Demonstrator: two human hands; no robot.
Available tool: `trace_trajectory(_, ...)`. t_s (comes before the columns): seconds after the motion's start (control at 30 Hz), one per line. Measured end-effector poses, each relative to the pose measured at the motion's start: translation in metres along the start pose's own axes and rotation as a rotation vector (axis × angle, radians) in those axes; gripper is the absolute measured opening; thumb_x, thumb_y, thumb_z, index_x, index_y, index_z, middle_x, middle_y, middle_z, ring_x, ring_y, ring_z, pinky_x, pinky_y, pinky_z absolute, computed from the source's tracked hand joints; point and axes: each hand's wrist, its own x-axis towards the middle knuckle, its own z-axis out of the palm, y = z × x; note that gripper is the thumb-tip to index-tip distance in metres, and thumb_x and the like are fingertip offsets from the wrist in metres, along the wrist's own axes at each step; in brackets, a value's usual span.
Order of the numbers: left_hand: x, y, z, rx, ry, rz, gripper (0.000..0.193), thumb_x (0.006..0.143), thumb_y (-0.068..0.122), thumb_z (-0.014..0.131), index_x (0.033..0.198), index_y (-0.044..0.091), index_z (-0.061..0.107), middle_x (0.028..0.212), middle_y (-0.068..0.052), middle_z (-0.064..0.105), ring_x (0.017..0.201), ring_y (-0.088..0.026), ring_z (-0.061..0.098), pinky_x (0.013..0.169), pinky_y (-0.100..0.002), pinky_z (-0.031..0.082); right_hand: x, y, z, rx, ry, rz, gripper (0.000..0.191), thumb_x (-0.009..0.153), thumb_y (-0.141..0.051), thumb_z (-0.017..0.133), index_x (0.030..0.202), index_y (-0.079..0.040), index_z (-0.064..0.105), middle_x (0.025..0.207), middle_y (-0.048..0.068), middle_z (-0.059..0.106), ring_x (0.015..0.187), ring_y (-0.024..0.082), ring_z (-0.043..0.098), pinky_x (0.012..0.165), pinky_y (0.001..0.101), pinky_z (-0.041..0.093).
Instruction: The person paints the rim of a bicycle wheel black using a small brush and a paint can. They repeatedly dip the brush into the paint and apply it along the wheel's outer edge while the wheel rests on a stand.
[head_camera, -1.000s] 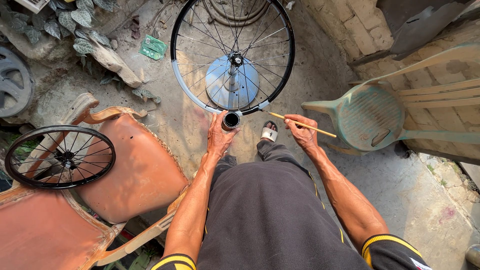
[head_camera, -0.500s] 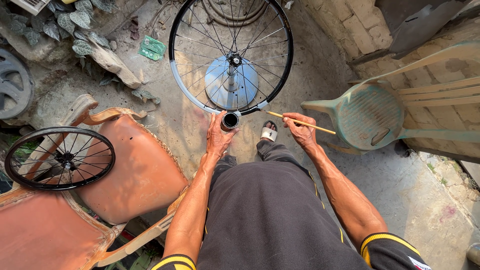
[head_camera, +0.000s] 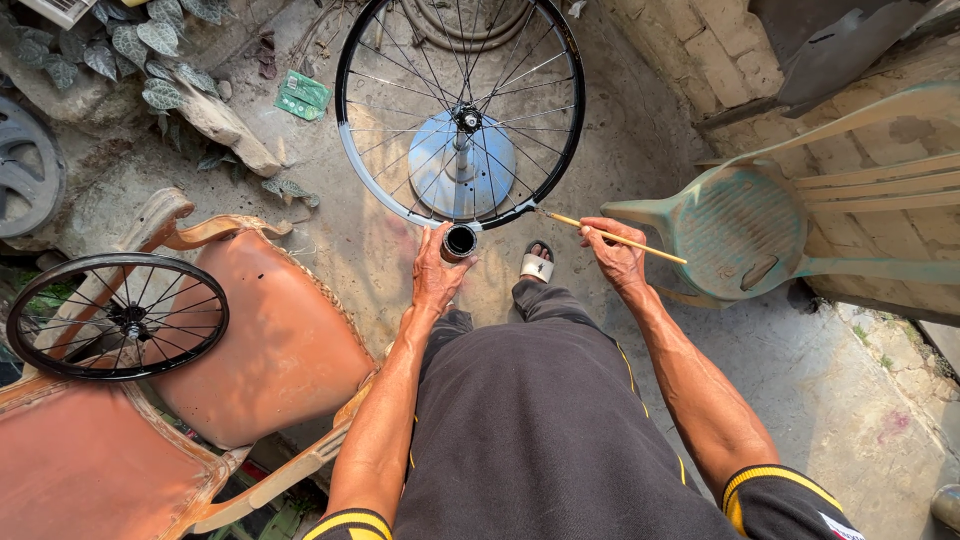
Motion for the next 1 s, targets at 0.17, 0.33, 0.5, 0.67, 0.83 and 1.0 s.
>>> trace_trajectory(0.17, 0.0, -0.001, 0.0, -0.001, -0.002, 0.02, 0.079, 0.074, 0.033, 0.092, 0.143, 0.021, 0.055, 0.157, -0.024, 0.045, 0.152, -0.041, 0.03, 0.12, -0.051, 0.037, -0.001, -0.004, -0.002, -0.017, 0.014, -0.016, 0.02, 0.095, -0.006, 0.071, 0.113, 0.002, 0.076, 0.094, 0.011, 0.077, 0.081, 0.015, 0.074, 0.072, 0.027, 0.062)
trace_trajectory(0.33, 0.002, 0.0, 0.003, -0.002, -0.003, 0.024, 0.079, 0.074, 0.032, 0.092, 0.144, 0.02, 0.055, 0.158, -0.025, 0.042, 0.152, -0.041, 0.029, 0.12, -0.05, 0.037, -0.004, -0.009, 0.002, -0.046, -0.025, 0.001, 0.019, 0.094, -0.006, 0.072, 0.11, 0.001, 0.077, 0.094, 0.011, 0.078, 0.079, 0.015, 0.075, 0.069, 0.0268, 0.062)
trace_trajectory(0.5, 0.003, 0.003, 0.003, 0.006, -0.005, 0.018, 0.08, 0.074, 0.032, 0.092, 0.144, 0.019, 0.055, 0.158, -0.025, 0.042, 0.152, -0.041, 0.03, 0.12, -0.05, 0.037, -0.002, -0.007, 0.01, -0.039, -0.043, 0.01, 0.018, 0.093, -0.006, 0.074, 0.11, 0.0, 0.078, 0.093, 0.011, 0.078, 0.078, 0.015, 0.074, 0.068, 0.0266, 0.061)
trace_trajectory(0.67, 0.003, 0.004, 0.001, -0.001, -0.001, 0.011, 0.08, 0.072, 0.031, 0.092, 0.143, 0.02, 0.056, 0.158, -0.025, 0.043, 0.152, -0.04, 0.031, 0.119, -0.05, 0.038, 0.004, -0.005, 0.004, -0.037, -0.034, -0.032, 0.019, 0.094, -0.006, 0.073, 0.111, 0.001, 0.077, 0.094, 0.01, 0.077, 0.079, 0.014, 0.074, 0.069, 0.0267, 0.062)
trace_trajectory(0.83, 0.004, 0.003, 0.0, -0.024, 0.0, -0.021, 0.08, 0.072, 0.031, 0.092, 0.143, 0.02, 0.056, 0.161, -0.028, 0.036, 0.15, -0.041, 0.034, 0.117, -0.049, 0.042, 0.006, -0.005, -0.002, -0.017, -0.019, -0.009, 0.019, 0.094, -0.007, 0.074, 0.111, 0.001, 0.077, 0.093, 0.01, 0.076, 0.079, 0.014, 0.073, 0.07, 0.0269, 0.061)
trace_trajectory(1.0, 0.004, 0.002, 0.001, 0.004, 0.002, 0.002, 0.081, 0.073, 0.032, 0.093, 0.143, 0.02, 0.056, 0.16, -0.028, 0.037, 0.15, -0.042, 0.035, 0.117, -0.049, 0.04, 0.009, -0.009, -0.008, -0.034, 0.013, -0.002, 0.02, 0.094, -0.006, 0.073, 0.112, 0.002, 0.077, 0.093, 0.011, 0.076, 0.08, 0.014, 0.073, 0.071, 0.0269, 0.06)
